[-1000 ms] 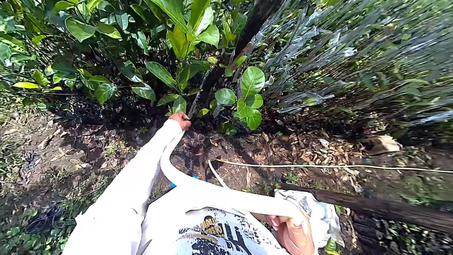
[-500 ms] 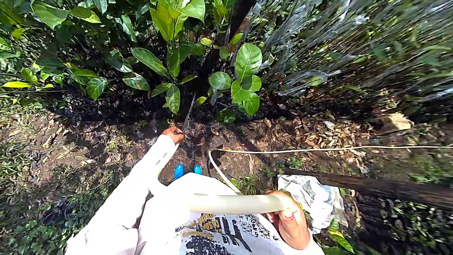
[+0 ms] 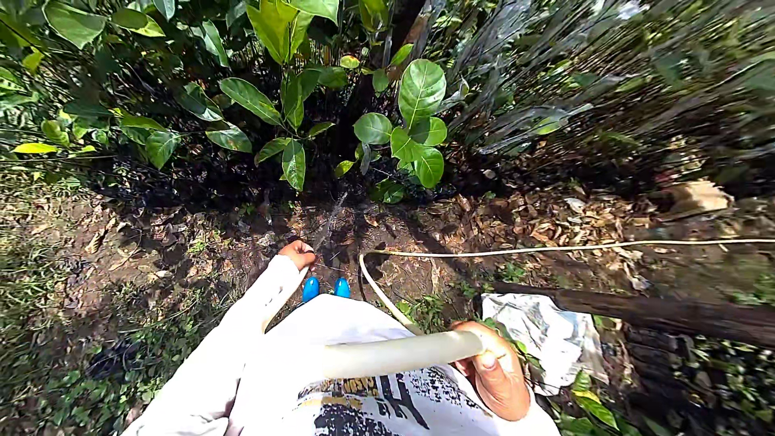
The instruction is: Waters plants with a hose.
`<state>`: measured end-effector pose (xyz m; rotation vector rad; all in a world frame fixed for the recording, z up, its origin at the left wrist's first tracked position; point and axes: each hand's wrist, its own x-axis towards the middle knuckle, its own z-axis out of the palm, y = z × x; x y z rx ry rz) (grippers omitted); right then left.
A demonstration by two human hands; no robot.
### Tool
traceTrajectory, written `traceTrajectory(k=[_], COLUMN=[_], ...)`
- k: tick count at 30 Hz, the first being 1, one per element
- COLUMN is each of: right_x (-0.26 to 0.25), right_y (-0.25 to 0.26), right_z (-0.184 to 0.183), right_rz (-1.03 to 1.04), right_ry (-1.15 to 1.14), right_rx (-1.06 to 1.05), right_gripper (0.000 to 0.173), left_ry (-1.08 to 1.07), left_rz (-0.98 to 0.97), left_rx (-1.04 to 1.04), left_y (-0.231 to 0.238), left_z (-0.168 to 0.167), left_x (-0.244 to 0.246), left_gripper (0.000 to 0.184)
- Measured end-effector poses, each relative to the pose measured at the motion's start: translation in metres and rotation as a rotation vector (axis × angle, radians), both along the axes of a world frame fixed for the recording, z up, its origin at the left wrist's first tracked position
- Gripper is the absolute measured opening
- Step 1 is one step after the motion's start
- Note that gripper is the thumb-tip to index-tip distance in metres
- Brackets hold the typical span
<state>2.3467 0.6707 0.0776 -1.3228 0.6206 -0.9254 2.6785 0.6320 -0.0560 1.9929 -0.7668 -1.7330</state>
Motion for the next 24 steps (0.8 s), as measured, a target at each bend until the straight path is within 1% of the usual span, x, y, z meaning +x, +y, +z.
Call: traceTrajectory(k=[4,9,12,16,18,19,21,24], right_x=[-0.001,-0.002,-0.002,-0.003,-0.004,-0.005,-0.006,-0.011], right_y=[-0.002,-0.005,-0.006,-0.009,-0.010,-0.010,-0.010,-0.009], right_z=[-0.004,-0.008,-0.010,-0.010,-0.012,-0.012,-0.012,-0.012], right_rz=[0.024,0.064,0.077,0.096,0.100,0.098,0.094,0.091], right_ry=[0.014,0.038,0.050,0.052,0.039,0.038,0.048,0.042], right_rx=[-0.018,-0.060,-0.067,-0.092,-0.092,-0.092,-0.097,-0.097], right_gripper=[0.029,0.030,0.031,0.033,0.034,0.034,0.034,0.034], left_ry=[-0.043,-0.131,-0.161,-0.125,-0.086,-0.081,-0.095,-0.108], left_rz=[0.073,0.209,0.270,0.339,0.363,0.362,0.344,0.328], left_rx=[-0.003,0.019,-0.002,-0.034,-0.062,-0.066,-0.076,-0.068], left_y=[0.019,0.042,0.052,0.055,0.055,0.054,0.052,0.045], left_z=[-0.006,0.002,0.001,0.014,0.013,0.012,0.010,0.010], left_x=[0.012,0.024,0.031,0.025,0.023,0.022,0.018,0.012], left_gripper=[0.028,0.028,0.029,0.030,0.036,0.036,0.029,0.027])
